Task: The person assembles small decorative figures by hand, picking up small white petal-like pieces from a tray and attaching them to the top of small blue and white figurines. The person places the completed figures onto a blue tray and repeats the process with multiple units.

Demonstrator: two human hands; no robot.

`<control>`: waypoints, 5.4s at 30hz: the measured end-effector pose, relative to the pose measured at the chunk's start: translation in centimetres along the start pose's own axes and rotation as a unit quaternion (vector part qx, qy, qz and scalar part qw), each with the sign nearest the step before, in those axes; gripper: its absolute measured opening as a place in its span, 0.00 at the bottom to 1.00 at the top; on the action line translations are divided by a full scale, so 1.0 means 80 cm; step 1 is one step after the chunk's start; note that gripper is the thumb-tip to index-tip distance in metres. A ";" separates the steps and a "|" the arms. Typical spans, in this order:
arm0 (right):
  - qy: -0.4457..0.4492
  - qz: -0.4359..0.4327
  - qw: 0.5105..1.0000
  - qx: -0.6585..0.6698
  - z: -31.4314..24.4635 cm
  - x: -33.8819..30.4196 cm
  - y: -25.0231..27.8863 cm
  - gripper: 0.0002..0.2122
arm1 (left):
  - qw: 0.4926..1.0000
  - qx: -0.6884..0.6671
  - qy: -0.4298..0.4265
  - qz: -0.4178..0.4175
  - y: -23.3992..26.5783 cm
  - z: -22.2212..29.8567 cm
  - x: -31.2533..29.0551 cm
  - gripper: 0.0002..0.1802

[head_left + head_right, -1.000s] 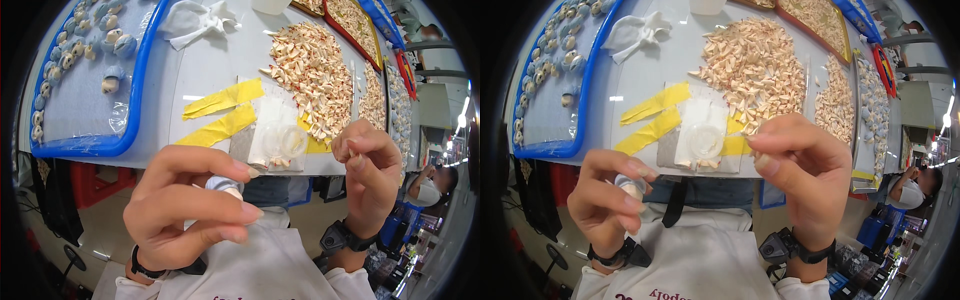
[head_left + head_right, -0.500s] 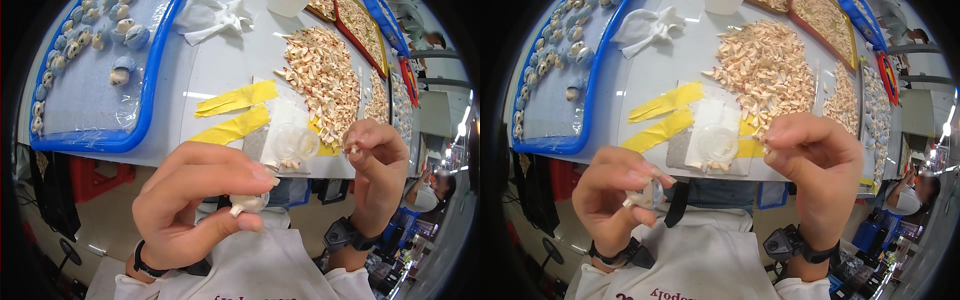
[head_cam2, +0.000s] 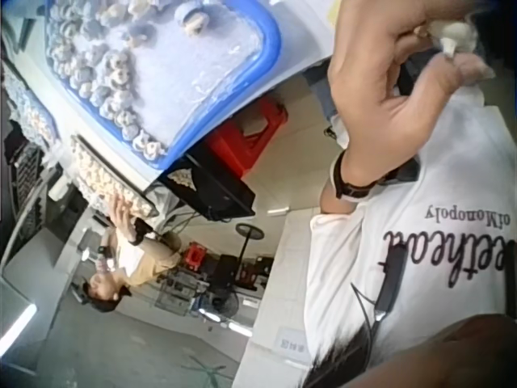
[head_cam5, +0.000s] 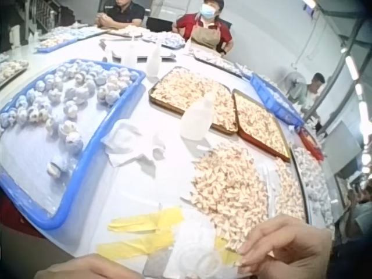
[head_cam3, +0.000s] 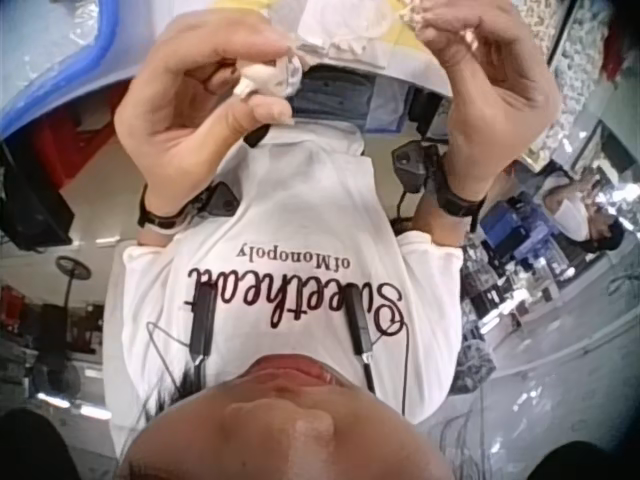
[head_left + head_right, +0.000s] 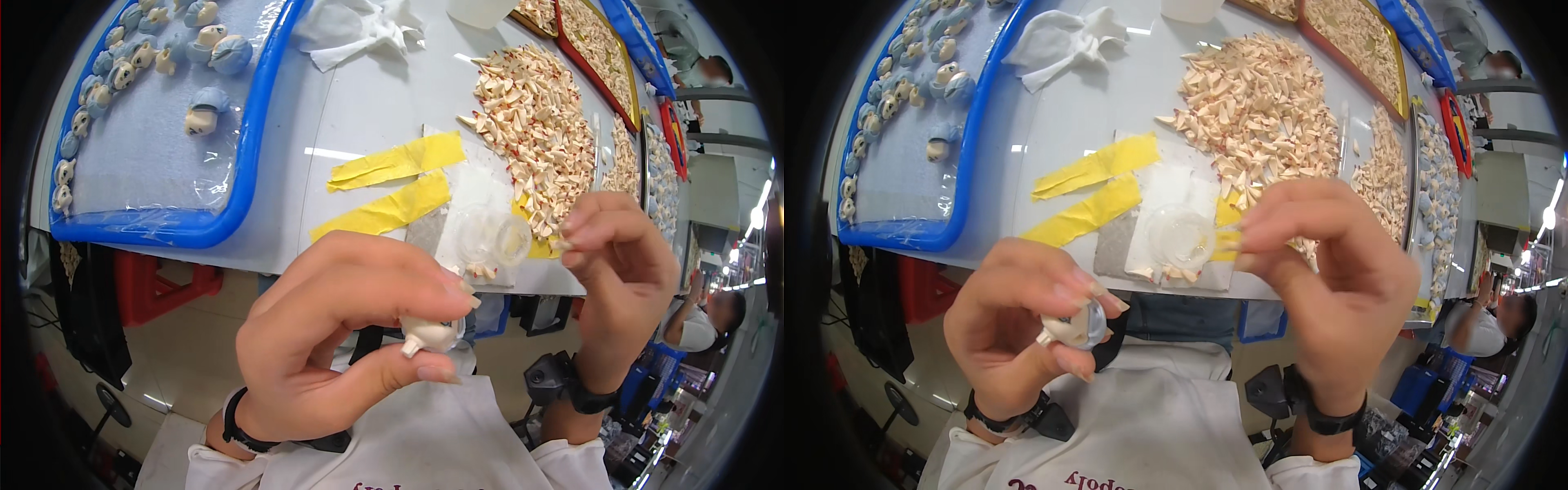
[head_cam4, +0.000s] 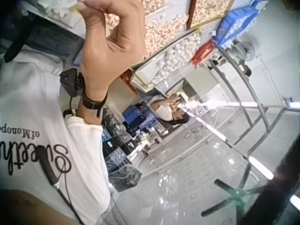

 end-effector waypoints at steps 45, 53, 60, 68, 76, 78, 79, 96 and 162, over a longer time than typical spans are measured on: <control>-0.134 0.043 0.987 -0.074 0.013 -0.030 0.102 0.12 | 0.868 0.445 -0.178 0.132 -0.006 0.067 0.004 0.21; -0.184 0.152 0.930 -0.281 0.099 -0.073 0.299 0.16 | 0.687 0.716 0.045 0.117 0.114 0.064 0.025 0.19; -0.074 0.035 0.940 -0.331 0.060 -0.033 0.185 0.14 | 0.770 0.629 0.085 0.065 0.097 0.052 0.038 0.24; -0.174 0.132 0.901 -0.375 0.112 -0.079 0.345 0.16 | 0.795 0.593 0.073 0.109 0.101 0.053 0.036 0.20; -0.215 0.065 0.901 -0.371 0.125 -0.101 0.338 0.16 | 0.778 0.610 0.044 0.144 0.099 0.058 0.034 0.17; -0.231 0.044 0.889 -0.393 0.121 -0.105 0.336 0.14 | 0.777 0.607 0.040 0.161 0.107 0.061 0.031 0.17; -0.240 0.054 0.885 -0.396 0.115 -0.105 0.335 0.14 | 0.777 0.606 0.038 0.169 0.113 0.063 0.029 0.16; -0.157 0.062 0.960 -0.222 0.118 -0.086 0.322 0.15 | 0.849 0.495 -0.009 0.185 0.114 0.063 0.002 0.13; -0.182 0.088 0.905 -0.375 0.098 -0.094 0.392 0.04 | 0.817 0.544 -0.007 0.190 0.101 0.050 0.019 0.10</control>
Point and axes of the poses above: each hand's wrist, its own x-axis towards the middle knuckle, its own y-axis out of the back of the hand, z = x × y, the point moved 8 cm from there along x, towards the middle knuckle, and after that the axes turned 6 degrees about y, right-handed, at the moved point
